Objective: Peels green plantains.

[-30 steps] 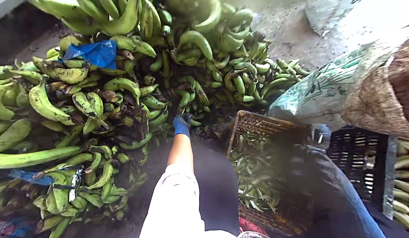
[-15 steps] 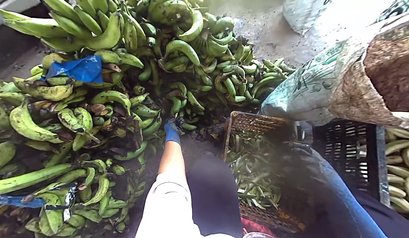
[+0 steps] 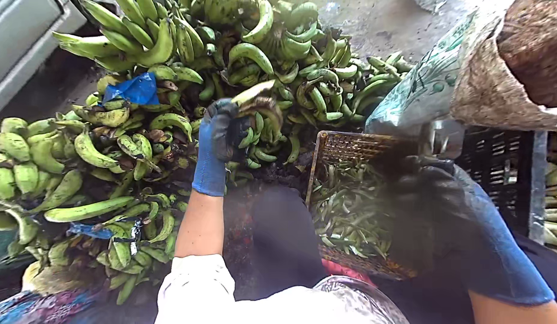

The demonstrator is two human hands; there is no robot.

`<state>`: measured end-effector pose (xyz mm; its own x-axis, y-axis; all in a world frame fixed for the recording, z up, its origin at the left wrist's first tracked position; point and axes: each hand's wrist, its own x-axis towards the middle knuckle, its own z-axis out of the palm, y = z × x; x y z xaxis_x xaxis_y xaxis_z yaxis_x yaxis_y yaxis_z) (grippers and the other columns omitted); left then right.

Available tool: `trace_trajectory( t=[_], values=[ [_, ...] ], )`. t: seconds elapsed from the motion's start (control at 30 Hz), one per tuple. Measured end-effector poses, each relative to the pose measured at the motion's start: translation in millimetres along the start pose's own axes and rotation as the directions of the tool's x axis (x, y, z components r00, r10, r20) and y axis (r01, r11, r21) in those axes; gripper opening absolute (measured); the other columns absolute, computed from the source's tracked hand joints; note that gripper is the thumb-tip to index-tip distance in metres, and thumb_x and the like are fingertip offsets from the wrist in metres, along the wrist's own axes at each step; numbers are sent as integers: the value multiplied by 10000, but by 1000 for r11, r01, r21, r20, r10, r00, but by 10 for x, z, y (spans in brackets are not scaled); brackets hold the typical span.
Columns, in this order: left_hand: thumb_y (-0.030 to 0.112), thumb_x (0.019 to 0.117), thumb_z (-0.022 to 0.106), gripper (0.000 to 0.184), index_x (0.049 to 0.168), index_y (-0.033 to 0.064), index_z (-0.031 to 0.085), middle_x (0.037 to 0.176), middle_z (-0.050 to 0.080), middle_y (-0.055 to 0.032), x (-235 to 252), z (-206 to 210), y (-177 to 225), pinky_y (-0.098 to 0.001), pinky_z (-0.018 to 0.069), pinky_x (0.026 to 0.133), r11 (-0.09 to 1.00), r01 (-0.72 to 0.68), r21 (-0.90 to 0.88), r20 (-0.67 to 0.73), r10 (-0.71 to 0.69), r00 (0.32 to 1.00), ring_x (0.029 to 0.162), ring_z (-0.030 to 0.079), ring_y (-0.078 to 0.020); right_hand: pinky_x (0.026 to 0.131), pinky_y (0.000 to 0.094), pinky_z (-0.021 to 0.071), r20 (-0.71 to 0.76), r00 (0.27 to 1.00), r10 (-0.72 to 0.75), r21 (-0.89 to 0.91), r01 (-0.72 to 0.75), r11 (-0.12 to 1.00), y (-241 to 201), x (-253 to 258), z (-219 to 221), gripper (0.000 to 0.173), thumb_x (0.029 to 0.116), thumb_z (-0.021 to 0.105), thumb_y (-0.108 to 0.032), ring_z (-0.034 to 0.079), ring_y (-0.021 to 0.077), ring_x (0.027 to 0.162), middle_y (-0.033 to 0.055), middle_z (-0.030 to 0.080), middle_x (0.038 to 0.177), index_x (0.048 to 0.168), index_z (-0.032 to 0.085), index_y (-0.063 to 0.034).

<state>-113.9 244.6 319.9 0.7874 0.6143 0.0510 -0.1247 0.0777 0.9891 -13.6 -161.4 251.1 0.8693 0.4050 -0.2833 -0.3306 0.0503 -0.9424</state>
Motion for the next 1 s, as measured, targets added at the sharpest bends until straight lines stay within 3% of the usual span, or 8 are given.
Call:
trace_trajectory(
  t=[0.1, 0.23, 0.37, 0.57, 0.73, 0.8, 0.9, 1.0],
  values=[
    [267, 1041, 465, 356, 1371, 134, 468, 1021, 698, -129, -169, 287, 271, -371, 618, 638, 998, 53, 34, 255, -60, 965, 790, 708, -242, 593, 232, 597, 55, 993, -105, 117, 98, 988, -109, -15, -152, 230, 1063, 464, -210, 680, 63, 694, -41, 698, 860, 1265, 564, -165],
    [330, 1031, 580, 486, 1480, 185, 460, 1180, 659, -69, -105, 253, 148, -370, 612, 748, 938, 56, 342, 9, -63, 998, 922, 693, -192, 592, 237, 589, 37, 977, -210, 201, 198, 959, -210, -45, -441, 230, 1080, 430, -242, 678, 68, 703, -46, 707, 891, 1249, 583, -215],
    [272, 1048, 541, 302, 1304, 112, 552, 988, 633, -38, 138, -213, -165, -304, 562, 673, 907, 88, 411, -135, -35, 990, 777, 627, -119, 586, 198, 588, -17, 972, -234, 253, 231, 940, -156, -82, -618, 283, 1085, 426, -264, 679, 35, 691, -60, 720, 922, 1315, 580, -206],
    [337, 1025, 582, 418, 1355, 81, 605, 1272, 657, -178, 789, 44, -948, -556, 486, 1019, 457, 82, 885, 99, -359, 928, 1175, 633, -313, 560, 242, 606, -23, 988, -155, 229, 156, 961, -111, 0, -384, 248, 1071, 440, -216, 704, 92, 717, -20, 717, 950, 1272, 567, -148],
    [442, 1030, 498, 630, 1570, 141, 378, 1370, 605, -230, 1533, 564, -1788, -658, 445, 1025, 152, 151, 977, -70, -441, 895, 1278, 571, -426, 507, 265, 595, -123, 992, -21, 27, 24, 999, -115, 69, -199, 281, 1009, 479, -154, 696, 125, 661, 17, 711, 946, 1267, 534, -58],
    [413, 1038, 493, 571, 1530, 129, 446, 1377, 602, -226, 1656, 640, -2030, -654, 438, 1036, 112, 178, 978, -107, -464, 879, 1294, 563, -417, 491, 287, 581, -116, 993, 5, 15, -4, 1000, -77, 152, -309, 275, 991, 484, -127, 688, 145, 644, 41, 707, 910, 1243, 552, -41],
    [321, 1050, 478, 417, 1368, 78, 597, 1337, 620, -231, 1702, 619, -2218, -643, 443, 1035, 134, 213, 968, -135, -438, 889, 1279, 572, -414, 495, 291, 582, -107, 994, 29, 41, -24, 999, -164, 179, -320, 246, 964, 499, -123, 697, 147, 648, 36, 715, 905, 1192, 574, -67],
    [232, 1065, 445, 362, 1322, 50, 625, 1202, 678, -208, 1638, 507, -1925, -543, 518, 952, 457, 277, 845, -111, -356, 928, 1106, 662, -340, 510, 287, 594, -62, 998, -28, 97, 34, 995, -181, 134, -341, 231, 976, 550, -158, 711, 153, 674, 34, 724, 924, 1195, 572, -88]
  ],
)
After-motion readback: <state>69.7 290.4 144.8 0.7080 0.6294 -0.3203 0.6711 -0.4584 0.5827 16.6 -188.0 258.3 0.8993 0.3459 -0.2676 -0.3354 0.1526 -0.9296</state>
